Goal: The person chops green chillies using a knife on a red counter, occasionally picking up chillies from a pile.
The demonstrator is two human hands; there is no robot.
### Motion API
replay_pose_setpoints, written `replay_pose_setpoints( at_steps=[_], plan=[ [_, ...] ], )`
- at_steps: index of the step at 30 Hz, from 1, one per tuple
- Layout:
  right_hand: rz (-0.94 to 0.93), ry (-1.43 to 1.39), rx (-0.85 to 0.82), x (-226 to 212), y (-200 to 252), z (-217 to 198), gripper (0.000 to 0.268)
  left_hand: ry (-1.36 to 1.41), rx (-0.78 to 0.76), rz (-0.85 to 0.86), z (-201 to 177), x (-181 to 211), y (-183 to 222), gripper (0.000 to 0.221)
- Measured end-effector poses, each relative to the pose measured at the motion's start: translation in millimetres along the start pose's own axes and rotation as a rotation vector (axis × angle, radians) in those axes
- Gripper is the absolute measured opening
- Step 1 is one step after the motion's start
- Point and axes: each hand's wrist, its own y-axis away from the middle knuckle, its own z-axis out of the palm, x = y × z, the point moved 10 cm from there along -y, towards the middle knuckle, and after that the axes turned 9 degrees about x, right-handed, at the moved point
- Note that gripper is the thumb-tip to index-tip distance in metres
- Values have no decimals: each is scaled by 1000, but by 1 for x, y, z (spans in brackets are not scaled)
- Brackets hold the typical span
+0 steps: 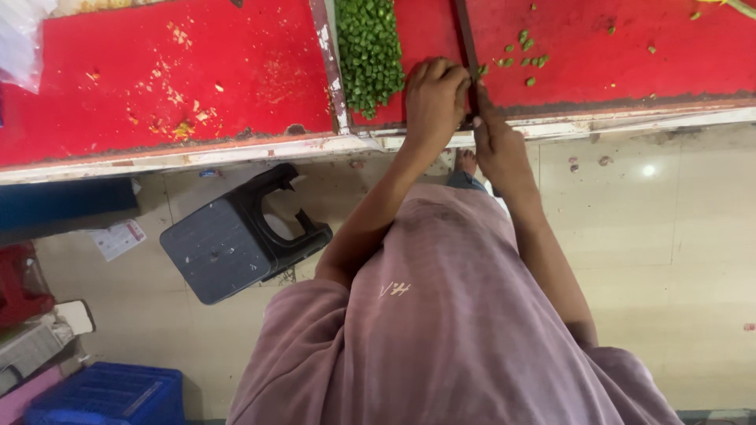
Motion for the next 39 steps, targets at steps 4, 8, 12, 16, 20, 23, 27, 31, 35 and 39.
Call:
replay_pose_setpoints(
  at_steps=[4,8,12,16,20,23,27,31,35,39],
  plan=[
    [250,119,-42,34,-3,-3,52,57,7,-15,-3,3,1,6],
    [-193,-46,24,-4,7,-6,42,16,-25,-7,0,3,1,9],
    [-58,-53,-16,-4,-1,-1,47,46,-23,-40,1,-5,5,5],
    [308,76,-86,25,7,4,53,77,-9,-28,-2,-3,3,6],
    [-202,81,51,-5,7,-7,44,42,-26,-10,0,-4,1,8],
    [201,107,9,40,-6,-17,49,45,-32,-1,-2,-1,6,6],
    [154,42,-85,19,13,1,51,101,-42,-54,-2,-5,2,6],
    [185,115,-44,30,-1,-15,51,110,-63,-63,-6,-8,9,6],
    [169,-56,-137,27,19,5,53,91,-68,-5,-2,-4,0,15],
    [178,238,-24,77,12,4,50,72,-76,-46,-4,-11,9,15]
  ],
)
